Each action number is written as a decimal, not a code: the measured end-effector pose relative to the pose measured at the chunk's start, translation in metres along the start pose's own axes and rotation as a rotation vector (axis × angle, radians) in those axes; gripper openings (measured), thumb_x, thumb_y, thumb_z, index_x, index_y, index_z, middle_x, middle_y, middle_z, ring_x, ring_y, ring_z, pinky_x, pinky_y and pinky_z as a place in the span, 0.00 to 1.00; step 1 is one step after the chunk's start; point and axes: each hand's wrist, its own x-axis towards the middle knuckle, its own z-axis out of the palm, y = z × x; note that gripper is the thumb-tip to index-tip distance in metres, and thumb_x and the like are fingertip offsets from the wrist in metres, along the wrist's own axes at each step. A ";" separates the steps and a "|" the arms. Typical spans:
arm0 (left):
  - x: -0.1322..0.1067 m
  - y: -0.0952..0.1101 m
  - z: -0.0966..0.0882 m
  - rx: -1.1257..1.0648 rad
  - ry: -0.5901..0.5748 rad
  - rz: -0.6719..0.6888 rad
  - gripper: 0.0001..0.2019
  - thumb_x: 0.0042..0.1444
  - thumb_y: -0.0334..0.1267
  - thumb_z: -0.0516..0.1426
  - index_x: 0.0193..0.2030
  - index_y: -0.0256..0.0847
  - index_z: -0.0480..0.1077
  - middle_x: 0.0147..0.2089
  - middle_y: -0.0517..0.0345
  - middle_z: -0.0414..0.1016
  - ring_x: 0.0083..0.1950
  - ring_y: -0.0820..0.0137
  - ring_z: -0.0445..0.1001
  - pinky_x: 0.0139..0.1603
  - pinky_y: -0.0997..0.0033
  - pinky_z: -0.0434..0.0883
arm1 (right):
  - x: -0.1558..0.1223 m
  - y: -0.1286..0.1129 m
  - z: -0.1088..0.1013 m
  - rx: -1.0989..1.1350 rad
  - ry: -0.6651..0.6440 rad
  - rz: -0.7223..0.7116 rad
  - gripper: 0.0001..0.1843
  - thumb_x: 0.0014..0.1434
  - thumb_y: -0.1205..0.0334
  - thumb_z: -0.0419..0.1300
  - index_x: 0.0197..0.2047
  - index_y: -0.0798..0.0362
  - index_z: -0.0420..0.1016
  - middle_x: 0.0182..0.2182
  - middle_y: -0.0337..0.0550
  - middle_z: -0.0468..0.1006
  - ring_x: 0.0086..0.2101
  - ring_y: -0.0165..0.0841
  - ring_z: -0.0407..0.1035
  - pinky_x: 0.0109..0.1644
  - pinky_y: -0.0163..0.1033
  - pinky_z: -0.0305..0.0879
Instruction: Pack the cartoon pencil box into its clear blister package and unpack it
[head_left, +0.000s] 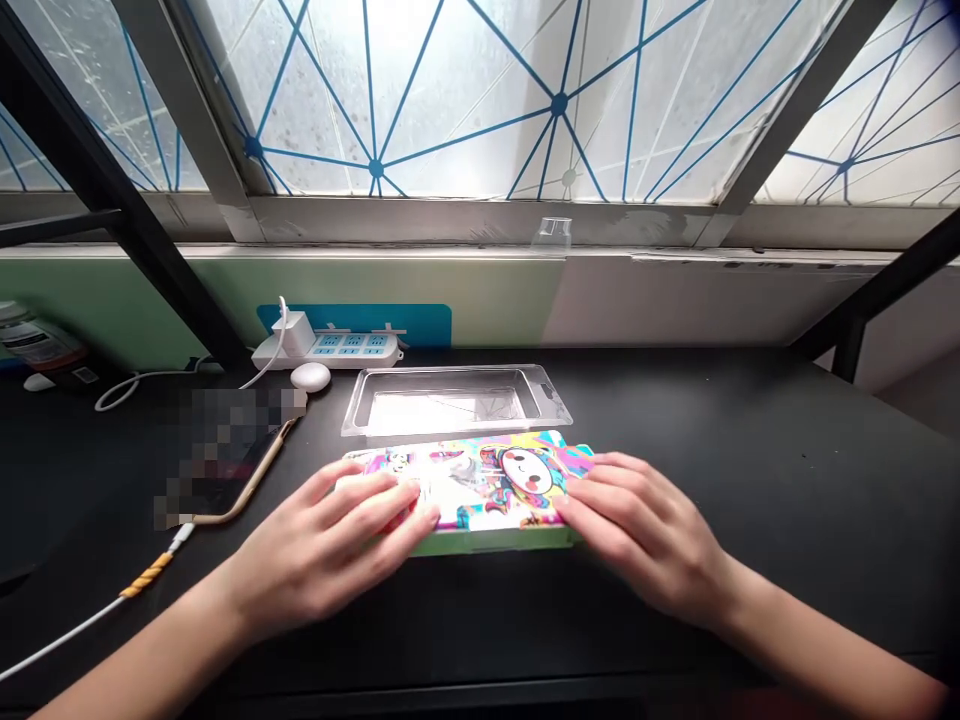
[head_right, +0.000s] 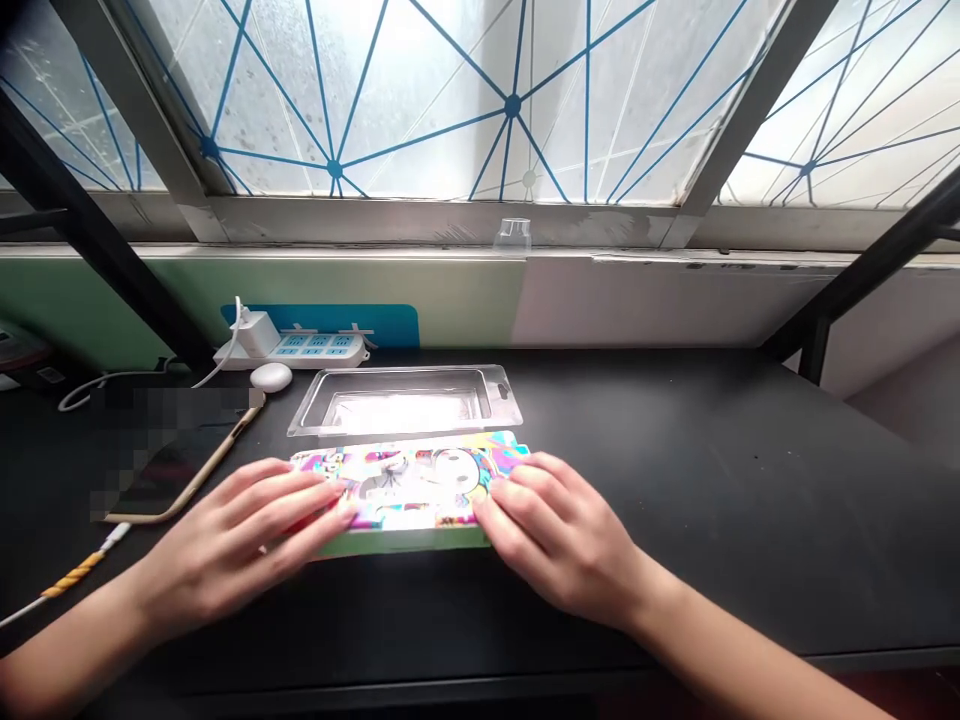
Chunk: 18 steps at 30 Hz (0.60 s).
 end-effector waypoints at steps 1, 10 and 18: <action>-0.007 0.003 0.005 -0.030 -0.025 -0.013 0.28 0.70 0.26 0.49 0.73 0.54 0.59 0.59 0.54 0.79 0.62 0.60 0.74 0.68 0.53 0.65 | -0.005 -0.004 0.003 0.006 -0.003 -0.022 0.14 0.65 0.74 0.55 0.50 0.51 0.74 0.38 0.47 0.82 0.41 0.40 0.76 0.51 0.51 0.76; -0.018 -0.007 0.015 -0.393 -0.116 -0.351 0.28 0.64 0.37 0.58 0.70 0.53 0.61 0.74 0.47 0.61 0.73 0.49 0.60 0.68 0.44 0.68 | -0.020 0.006 0.023 0.407 -0.188 0.362 0.26 0.59 0.55 0.69 0.57 0.49 0.67 0.59 0.61 0.75 0.56 0.49 0.74 0.54 0.54 0.77; -0.026 -0.015 0.020 -0.430 -0.091 -0.511 0.32 0.62 0.42 0.63 0.71 0.53 0.57 0.73 0.48 0.61 0.73 0.51 0.63 0.70 0.47 0.67 | -0.028 0.021 0.021 0.567 -0.301 0.546 0.34 0.57 0.51 0.70 0.63 0.47 0.65 0.60 0.55 0.74 0.58 0.47 0.73 0.56 0.49 0.76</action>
